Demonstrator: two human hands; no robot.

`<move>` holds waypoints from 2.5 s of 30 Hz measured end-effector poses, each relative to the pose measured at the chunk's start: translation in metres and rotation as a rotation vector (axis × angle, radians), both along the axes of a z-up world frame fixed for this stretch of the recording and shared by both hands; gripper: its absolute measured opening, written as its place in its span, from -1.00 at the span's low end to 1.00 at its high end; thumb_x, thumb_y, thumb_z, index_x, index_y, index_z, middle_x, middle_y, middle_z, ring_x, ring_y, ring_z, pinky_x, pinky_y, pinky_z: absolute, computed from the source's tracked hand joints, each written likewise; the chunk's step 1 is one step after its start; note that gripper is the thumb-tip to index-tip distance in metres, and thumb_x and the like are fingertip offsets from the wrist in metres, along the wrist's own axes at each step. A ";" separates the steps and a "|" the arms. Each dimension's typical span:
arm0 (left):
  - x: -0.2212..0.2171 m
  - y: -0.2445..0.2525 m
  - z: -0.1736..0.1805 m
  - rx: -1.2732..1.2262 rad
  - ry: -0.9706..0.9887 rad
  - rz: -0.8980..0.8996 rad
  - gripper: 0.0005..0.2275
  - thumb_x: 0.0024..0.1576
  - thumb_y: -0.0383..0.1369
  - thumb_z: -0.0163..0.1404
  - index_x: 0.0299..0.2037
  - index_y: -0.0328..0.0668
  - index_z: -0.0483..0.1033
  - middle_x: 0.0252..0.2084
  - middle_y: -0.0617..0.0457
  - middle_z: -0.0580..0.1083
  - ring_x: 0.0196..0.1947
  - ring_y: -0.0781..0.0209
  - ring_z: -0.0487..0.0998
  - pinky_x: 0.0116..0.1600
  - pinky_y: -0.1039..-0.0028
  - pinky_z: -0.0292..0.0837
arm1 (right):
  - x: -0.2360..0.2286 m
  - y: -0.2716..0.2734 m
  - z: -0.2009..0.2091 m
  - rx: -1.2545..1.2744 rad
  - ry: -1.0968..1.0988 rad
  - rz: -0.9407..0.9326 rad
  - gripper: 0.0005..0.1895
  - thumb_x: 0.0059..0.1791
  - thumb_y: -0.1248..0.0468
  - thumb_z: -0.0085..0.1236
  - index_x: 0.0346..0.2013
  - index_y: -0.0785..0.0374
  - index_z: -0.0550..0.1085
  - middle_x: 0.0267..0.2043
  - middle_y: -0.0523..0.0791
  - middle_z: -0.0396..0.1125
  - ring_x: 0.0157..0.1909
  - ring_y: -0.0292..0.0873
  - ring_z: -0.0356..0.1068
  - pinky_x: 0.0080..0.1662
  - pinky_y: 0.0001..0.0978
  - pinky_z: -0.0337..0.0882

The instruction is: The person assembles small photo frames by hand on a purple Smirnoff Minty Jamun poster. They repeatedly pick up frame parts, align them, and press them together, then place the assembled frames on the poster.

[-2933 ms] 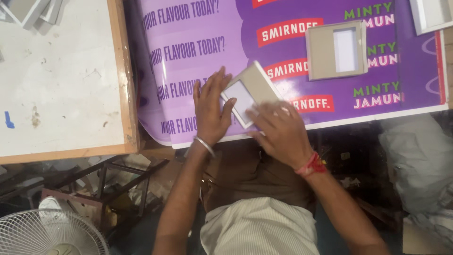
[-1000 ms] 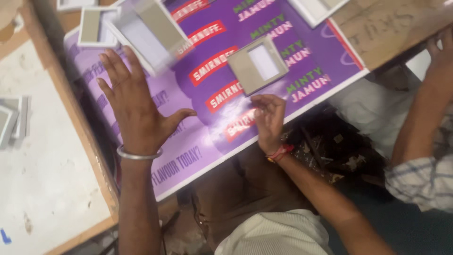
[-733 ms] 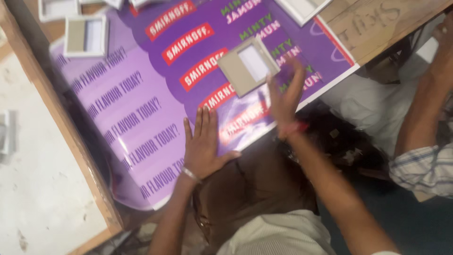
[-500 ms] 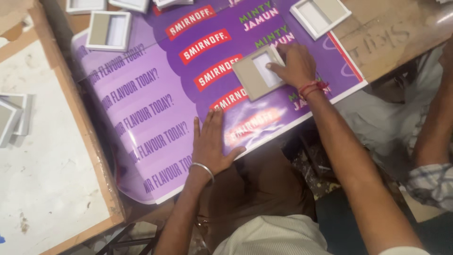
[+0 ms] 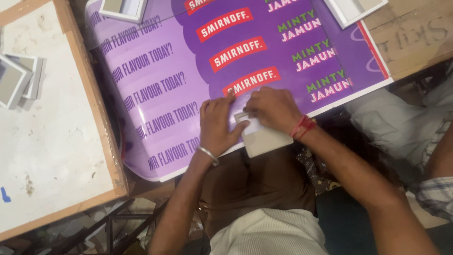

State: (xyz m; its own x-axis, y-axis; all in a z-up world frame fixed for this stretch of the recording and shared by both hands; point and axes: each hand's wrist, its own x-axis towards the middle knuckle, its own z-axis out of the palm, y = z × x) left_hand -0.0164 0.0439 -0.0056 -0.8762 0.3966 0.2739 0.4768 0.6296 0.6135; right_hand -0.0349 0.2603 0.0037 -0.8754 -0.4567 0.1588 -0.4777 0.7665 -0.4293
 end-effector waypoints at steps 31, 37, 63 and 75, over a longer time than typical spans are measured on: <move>0.084 0.021 0.009 -0.454 0.015 0.100 0.15 -0.03 0.54 -0.43 0.38 -0.59 0.18 0.53 -0.50 -0.08 0.55 -0.50 -0.28 0.32 -0.62 -0.57 | 0.081 -0.016 0.010 0.298 0.233 0.001 -0.42 0.05 0.05 0.06 0.23 0.41 0.41 0.29 0.10 0.32 0.36 0.11 0.24 0.41 0.07 0.08; 0.077 0.023 0.011 -0.462 0.022 0.064 0.11 -0.01 0.52 -0.36 0.46 -0.44 0.12 0.55 -0.46 -0.13 0.55 -0.46 -0.32 0.32 -0.63 -0.59 | 0.079 -0.016 0.007 0.345 0.281 -0.010 -0.48 0.05 0.07 0.09 0.21 0.31 0.44 0.27 0.03 0.37 0.35 0.06 0.29 0.42 0.21 0.05; 0.127 0.013 0.019 0.013 0.032 0.335 -0.31 0.09 -0.07 0.28 0.37 -0.24 0.34 0.50 -0.34 0.15 0.52 -0.37 0.14 0.55 -0.19 0.02 | 0.072 -0.012 0.026 0.253 0.263 -0.078 -0.60 -0.01 0.21 0.19 0.12 0.20 0.53 0.04 -0.09 0.50 0.06 -0.16 0.43 0.09 -0.17 0.32; 0.144 0.026 0.006 0.090 0.047 0.345 -0.61 0.10 -0.34 0.28 0.12 -0.19 0.53 -0.43 0.06 0.41 -0.47 0.12 0.47 -0.35 0.36 0.39 | 0.039 0.003 0.043 0.227 0.190 0.096 -0.56 -0.15 0.40 0.19 0.00 0.02 0.58 -0.15 -0.28 0.53 -0.15 -0.23 0.43 -0.04 -0.24 0.28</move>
